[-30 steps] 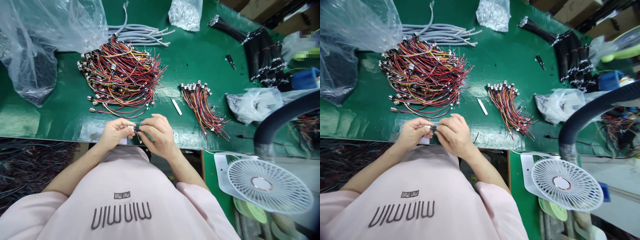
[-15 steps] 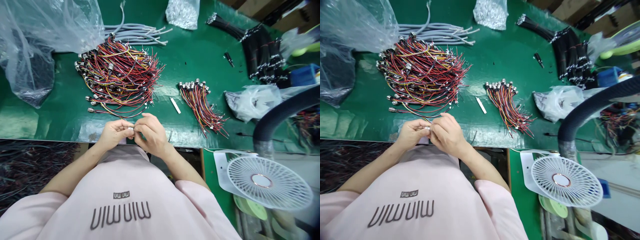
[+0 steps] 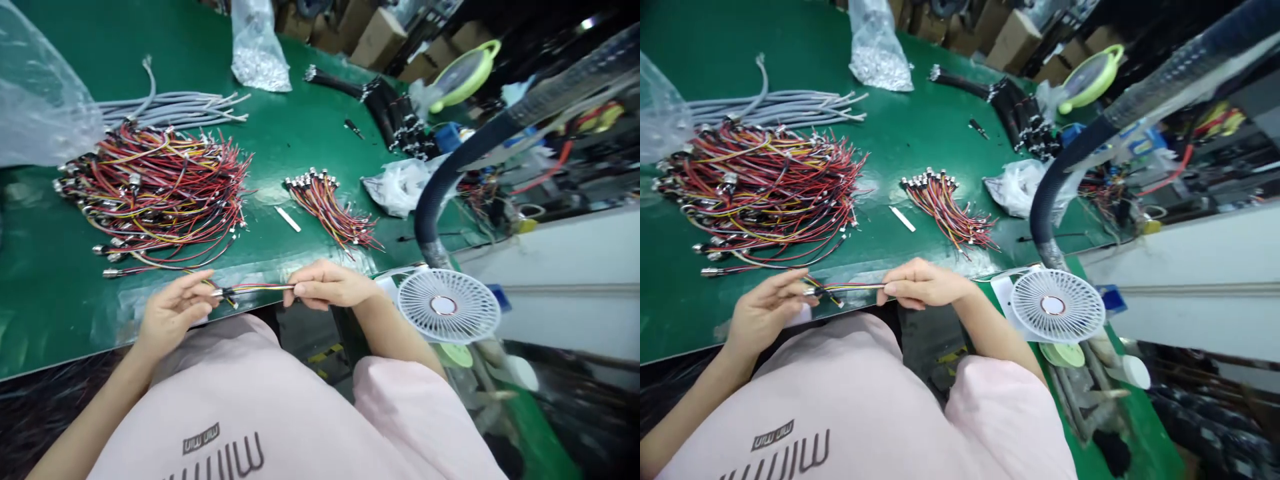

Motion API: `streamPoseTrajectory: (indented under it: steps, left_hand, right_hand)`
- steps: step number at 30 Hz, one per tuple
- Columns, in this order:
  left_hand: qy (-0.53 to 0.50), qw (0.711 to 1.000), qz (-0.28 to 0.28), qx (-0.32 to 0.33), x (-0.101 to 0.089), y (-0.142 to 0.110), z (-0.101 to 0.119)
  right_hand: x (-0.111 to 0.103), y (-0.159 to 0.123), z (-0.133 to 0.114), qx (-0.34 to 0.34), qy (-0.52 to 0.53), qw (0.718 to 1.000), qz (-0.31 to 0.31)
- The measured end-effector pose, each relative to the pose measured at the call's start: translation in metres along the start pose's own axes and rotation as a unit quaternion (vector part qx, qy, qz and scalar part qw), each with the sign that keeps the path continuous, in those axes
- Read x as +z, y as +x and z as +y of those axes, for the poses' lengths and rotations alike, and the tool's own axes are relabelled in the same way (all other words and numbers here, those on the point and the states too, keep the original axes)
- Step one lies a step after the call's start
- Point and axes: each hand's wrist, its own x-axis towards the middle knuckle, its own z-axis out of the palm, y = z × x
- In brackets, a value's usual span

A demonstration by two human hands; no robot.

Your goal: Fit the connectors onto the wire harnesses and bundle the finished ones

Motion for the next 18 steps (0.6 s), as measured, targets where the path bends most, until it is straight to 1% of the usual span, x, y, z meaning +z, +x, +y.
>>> streamPoseTrajectory:
  steps: [2, 3, 4, 5, 6, 7, 8, 9, 10, 11, 12, 14, 16, 18]
  left_hand:
    - [0.008, 0.999, -0.039, 0.003, 0.002, 0.0, 0.001]
    - [0.012, 0.999, -0.046, 0.005, 0.003, 0.0, 0.002]
    - [0.019, 0.999, -0.045, 0.005, 0.004, 0.001, 0.002]
    - [0.026, 0.999, -0.043, 0.004, 0.004, 0.001, 0.002]
    - [0.032, 0.999, -0.041, 0.001, 0.004, 0.002, 0.002]
    - [0.037, 0.998, -0.04, -0.001, 0.004, 0.002, 0.003]
    - [0.04, 0.998, -0.042, -0.003, 0.004, 0.003, 0.003]
    - [0.04, 0.998, -0.042, -0.003, 0.004, 0.004, 0.003]
    - [0.041, 0.998, -0.042, -0.002, 0.004, 0.004, 0.003]
    - [0.042, 0.998, -0.04, -0.002, 0.004, 0.005, 0.003]
    - [0.044, 0.998, -0.038, -0.001, 0.004, 0.005, 0.003]
    - [0.047, 0.998, -0.034, -0.001, 0.005, 0.006, 0.002]
    - [0.05, 0.998, -0.038, 0.001, 0.005, 0.005, 0.002]
    - [0.061, 0.997, -0.051, 0.004, 0.006, 0.004, 0.002]
  right_hand:
    - [-0.017, -0.023, -0.013, 0.001, -0.089, 0.992, 0.088]
    - [-0.027, -0.033, -0.018, 0.001, -0.147, 0.978, 0.147]
    - [-0.038, -0.04, -0.022, 0.001, -0.215, 0.953, 0.213]
    - [-0.05, -0.044, -0.024, 0.003, -0.291, 0.915, 0.28]
    - [-0.063, -0.046, -0.024, 0.01, -0.371, 0.862, 0.346]
    - [-0.077, -0.046, -0.023, 0.031, -0.452, 0.796, 0.402]
    - [-0.09, -0.043, -0.02, 0.063, -0.521, 0.726, 0.444]
    - [-0.103, -0.038, -0.016, 0.106, -0.576, 0.66, 0.47]
    - [-0.115, -0.033, -0.011, 0.144, -0.613, 0.613, 0.478]
    - [-0.125, -0.026, -0.005, 0.168, -0.633, 0.587, 0.476]
    - [-0.133, -0.02, 0.003, 0.183, -0.644, 0.578, 0.467]
    - [-0.143, -0.008, 0.021, 0.184, -0.653, 0.591, 0.436]
    - [-0.146, -0.001, 0.039, 0.184, -0.662, 0.606, 0.402]
    - [-0.143, 0.001, 0.051, 0.182, -0.668, 0.616, 0.375]
